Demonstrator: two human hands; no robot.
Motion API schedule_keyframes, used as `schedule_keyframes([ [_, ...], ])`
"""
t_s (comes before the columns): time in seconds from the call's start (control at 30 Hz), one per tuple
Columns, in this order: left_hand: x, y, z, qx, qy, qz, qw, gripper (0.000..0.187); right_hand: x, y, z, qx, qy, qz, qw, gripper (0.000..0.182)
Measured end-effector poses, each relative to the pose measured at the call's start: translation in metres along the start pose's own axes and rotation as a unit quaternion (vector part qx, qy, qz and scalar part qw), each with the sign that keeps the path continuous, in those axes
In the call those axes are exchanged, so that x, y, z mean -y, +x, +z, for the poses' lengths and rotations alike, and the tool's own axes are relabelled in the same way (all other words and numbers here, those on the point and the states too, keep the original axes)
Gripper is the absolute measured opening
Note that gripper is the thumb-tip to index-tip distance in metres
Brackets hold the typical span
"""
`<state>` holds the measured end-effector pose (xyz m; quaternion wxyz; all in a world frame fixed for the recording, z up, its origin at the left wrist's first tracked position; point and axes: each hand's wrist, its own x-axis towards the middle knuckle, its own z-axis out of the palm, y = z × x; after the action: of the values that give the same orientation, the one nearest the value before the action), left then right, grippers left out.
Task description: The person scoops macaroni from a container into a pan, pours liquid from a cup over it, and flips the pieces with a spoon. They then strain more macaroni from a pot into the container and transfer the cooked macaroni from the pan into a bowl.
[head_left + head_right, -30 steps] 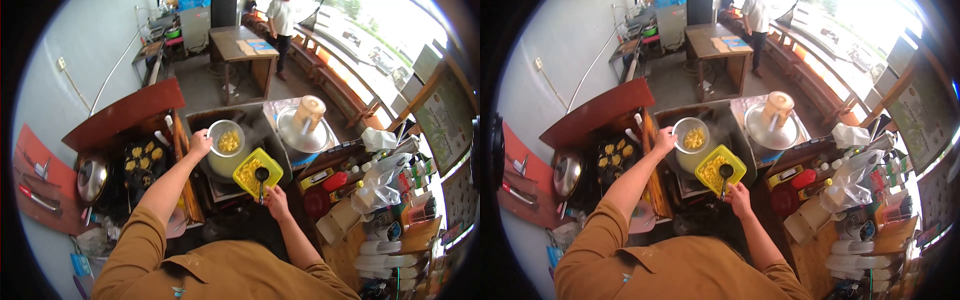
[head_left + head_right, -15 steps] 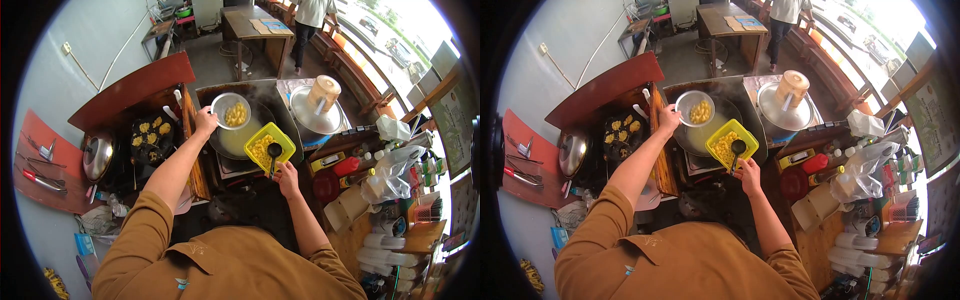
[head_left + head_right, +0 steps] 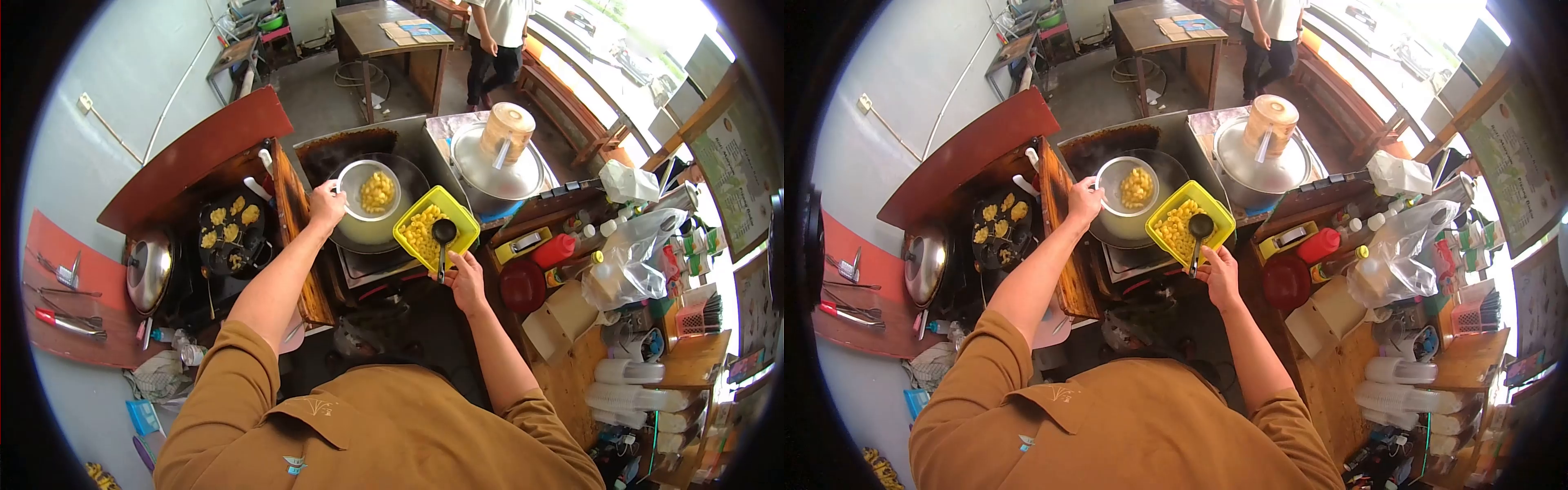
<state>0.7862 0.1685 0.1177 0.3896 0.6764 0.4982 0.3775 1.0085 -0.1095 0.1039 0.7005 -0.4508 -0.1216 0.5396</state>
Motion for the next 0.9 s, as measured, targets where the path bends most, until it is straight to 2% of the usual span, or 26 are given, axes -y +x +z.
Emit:
schedule_keyframes([
  [0.07,0.001,-0.001,0.004,-0.063,-0.021,0.026,0.997,0.021,0.002,-0.003,0.001,0.003,0.007,-0.010,1.000,0.017],
  [0.13,0.001,-0.001,0.003,-0.054,-0.039,0.006,0.998,0.021,0.003,-0.002,0.001,0.005,0.014,-0.021,1.000,0.018],
  [0.23,0.002,-0.001,-0.001,-0.018,0.025,0.030,0.999,0.022,0.002,0.001,0.001,-0.003,-0.011,-0.011,1.000,0.019],
  [0.33,-0.002,0.001,-0.002,-0.023,-0.047,-0.017,0.998,0.023,0.002,0.006,0.003,-0.021,-0.038,-0.003,0.999,0.020],
  [0.4,-0.002,0.005,-0.002,-0.065,0.001,0.059,0.996,0.023,0.001,0.011,0.004,-0.036,-0.062,0.004,0.997,0.022],
  [0.43,-0.002,0.007,-0.003,-0.067,0.001,0.058,0.996,0.023,0.001,0.014,0.004,-0.034,-0.062,0.005,0.997,0.022],
  [0.53,0.000,0.008,-0.003,-0.042,-0.013,0.045,0.998,0.024,0.001,0.017,0.006,-0.037,-0.091,0.023,0.995,0.025],
  [0.6,-0.003,0.006,-0.004,-0.061,-0.033,0.031,0.997,0.024,-0.004,0.026,0.004,-0.045,-0.104,0.020,0.993,0.026],
  [0.67,-0.004,0.005,-0.006,0.006,-0.024,0.017,1.000,0.024,-0.004,0.030,0.005,-0.047,-0.107,0.025,0.993,0.027],
  [0.9,-0.001,0.010,-0.009,-0.001,0.001,0.013,1.000,0.022,0.010,0.032,0.019,-0.063,-0.143,0.046,0.987,0.027],
])
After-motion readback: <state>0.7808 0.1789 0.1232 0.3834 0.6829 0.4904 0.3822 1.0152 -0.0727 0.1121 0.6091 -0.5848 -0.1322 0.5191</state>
